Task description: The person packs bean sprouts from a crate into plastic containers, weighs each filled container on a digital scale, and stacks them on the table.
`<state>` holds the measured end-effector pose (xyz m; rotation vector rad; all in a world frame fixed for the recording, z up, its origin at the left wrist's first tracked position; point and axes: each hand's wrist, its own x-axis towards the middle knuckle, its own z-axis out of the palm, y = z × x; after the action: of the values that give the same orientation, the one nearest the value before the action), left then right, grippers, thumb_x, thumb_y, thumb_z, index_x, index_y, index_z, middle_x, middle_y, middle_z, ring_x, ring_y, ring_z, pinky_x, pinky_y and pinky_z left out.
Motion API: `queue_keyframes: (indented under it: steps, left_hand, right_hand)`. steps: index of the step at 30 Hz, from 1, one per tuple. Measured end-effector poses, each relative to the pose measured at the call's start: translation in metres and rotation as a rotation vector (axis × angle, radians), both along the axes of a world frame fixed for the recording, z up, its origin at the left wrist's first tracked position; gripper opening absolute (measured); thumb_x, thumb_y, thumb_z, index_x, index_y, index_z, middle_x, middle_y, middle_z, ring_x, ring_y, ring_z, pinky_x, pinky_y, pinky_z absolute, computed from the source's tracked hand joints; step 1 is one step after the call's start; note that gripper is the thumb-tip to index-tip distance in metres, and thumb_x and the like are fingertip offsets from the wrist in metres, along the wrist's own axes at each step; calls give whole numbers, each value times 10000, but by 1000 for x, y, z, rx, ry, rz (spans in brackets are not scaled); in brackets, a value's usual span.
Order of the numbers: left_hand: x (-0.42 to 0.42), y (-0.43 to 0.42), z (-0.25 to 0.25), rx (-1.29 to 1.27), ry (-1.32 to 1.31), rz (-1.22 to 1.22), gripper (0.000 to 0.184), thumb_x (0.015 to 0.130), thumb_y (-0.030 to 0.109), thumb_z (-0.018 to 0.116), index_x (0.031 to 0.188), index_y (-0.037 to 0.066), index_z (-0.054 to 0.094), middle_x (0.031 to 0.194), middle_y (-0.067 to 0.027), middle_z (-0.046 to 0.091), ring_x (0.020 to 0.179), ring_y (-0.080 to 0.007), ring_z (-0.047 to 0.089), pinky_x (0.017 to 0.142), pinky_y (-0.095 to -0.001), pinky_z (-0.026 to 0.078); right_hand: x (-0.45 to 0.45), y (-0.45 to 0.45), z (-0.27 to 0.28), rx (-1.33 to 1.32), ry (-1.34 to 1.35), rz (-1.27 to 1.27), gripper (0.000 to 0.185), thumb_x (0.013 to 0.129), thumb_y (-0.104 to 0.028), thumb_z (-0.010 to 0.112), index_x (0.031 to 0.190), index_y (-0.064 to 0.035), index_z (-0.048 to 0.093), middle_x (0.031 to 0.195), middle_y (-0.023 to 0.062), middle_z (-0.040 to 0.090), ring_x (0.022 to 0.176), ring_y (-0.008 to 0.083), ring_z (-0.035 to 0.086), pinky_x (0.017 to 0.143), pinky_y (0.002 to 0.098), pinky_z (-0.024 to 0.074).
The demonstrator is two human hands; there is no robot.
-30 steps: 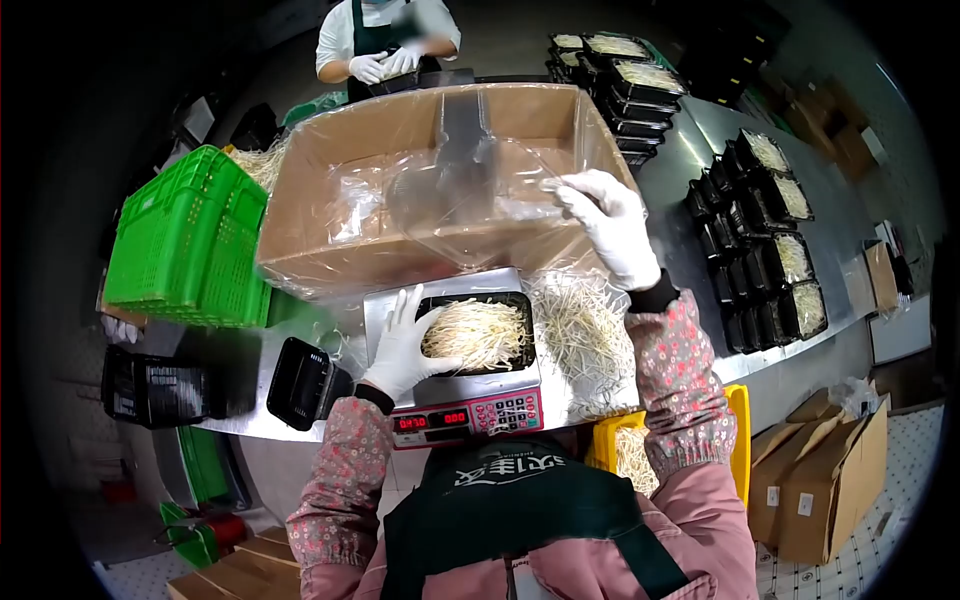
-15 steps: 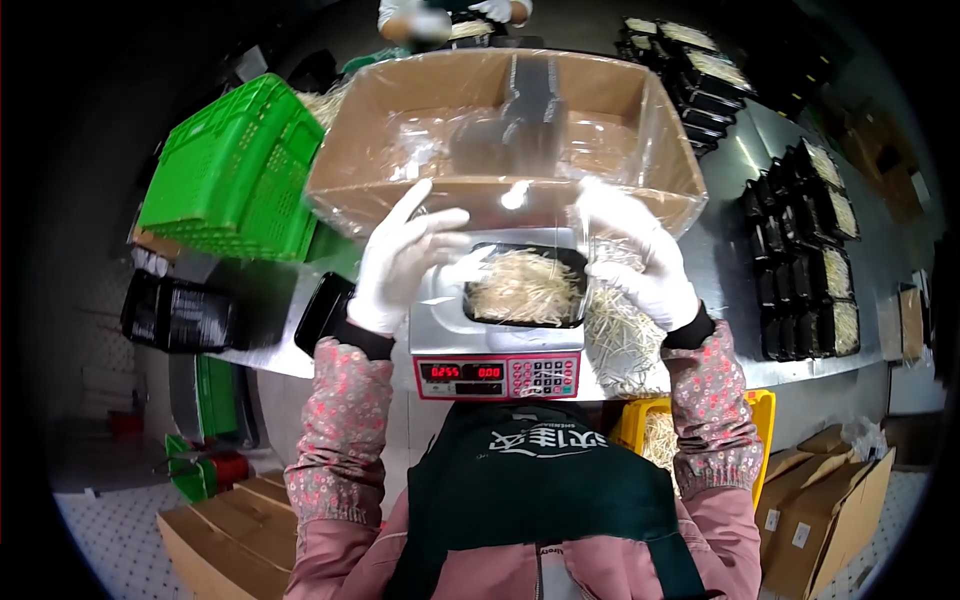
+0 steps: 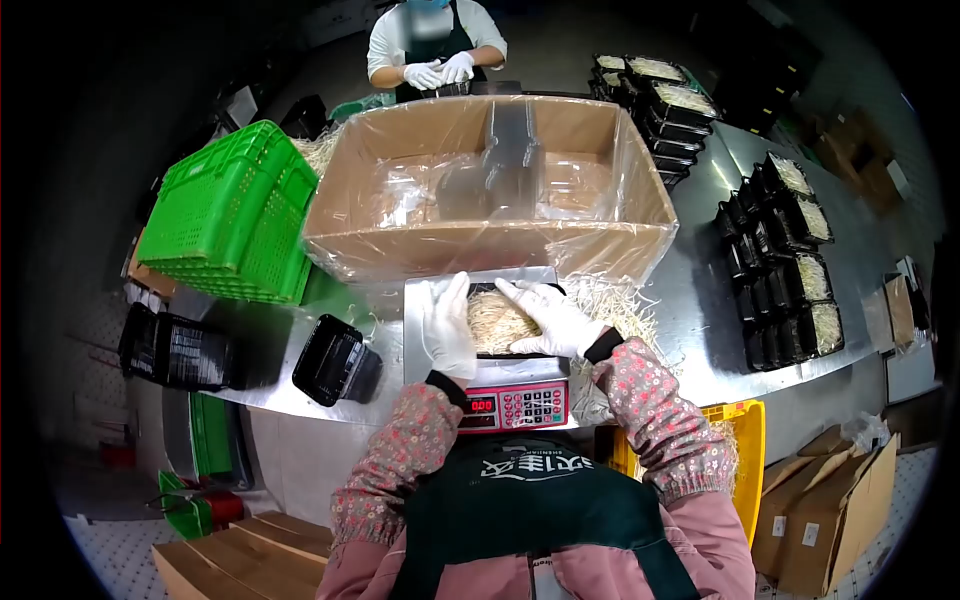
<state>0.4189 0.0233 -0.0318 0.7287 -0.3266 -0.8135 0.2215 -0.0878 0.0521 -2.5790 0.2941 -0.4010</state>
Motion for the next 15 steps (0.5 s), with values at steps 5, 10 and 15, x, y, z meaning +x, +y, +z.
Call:
queue_keyframes:
  steps: [5, 10, 15]
  left_hand:
    - [31, 37, 102, 50, -30, 32, 607, 1025, 177, 508, 1557, 54, 243, 1354, -172, 534, 1181, -263, 573, 1017, -405, 480]
    - [-6, 53, 149, 197, -360, -10, 539, 977, 39, 521, 1486, -7, 349, 1074, -118, 662, 854, -152, 639, 792, -272, 526]
    - [-35, 51, 99, 370, -642, -236, 313, 972, -8, 536, 1282, -45, 556, 933, -67, 683, 809, -110, 644, 746, -232, 515]
  right_hand:
    - [-44, -17, 49, 464, -176, -189, 632, 926, -265, 697, 1478, -59, 467, 1442, 188, 531, 1340, 291, 501, 1121, 394, 398]
    - [-57, 11, 89, 861, -513, -233, 833, 940, -106, 639, 1621, -129, 160, 1488, 102, 446, 1058, 127, 551, 947, 292, 472]
    - [-62, 13, 28, 513, -254, -407, 370, 978, -216, 622, 1323, -83, 631, 1252, 139, 678, 1127, 248, 641, 1001, 349, 475]
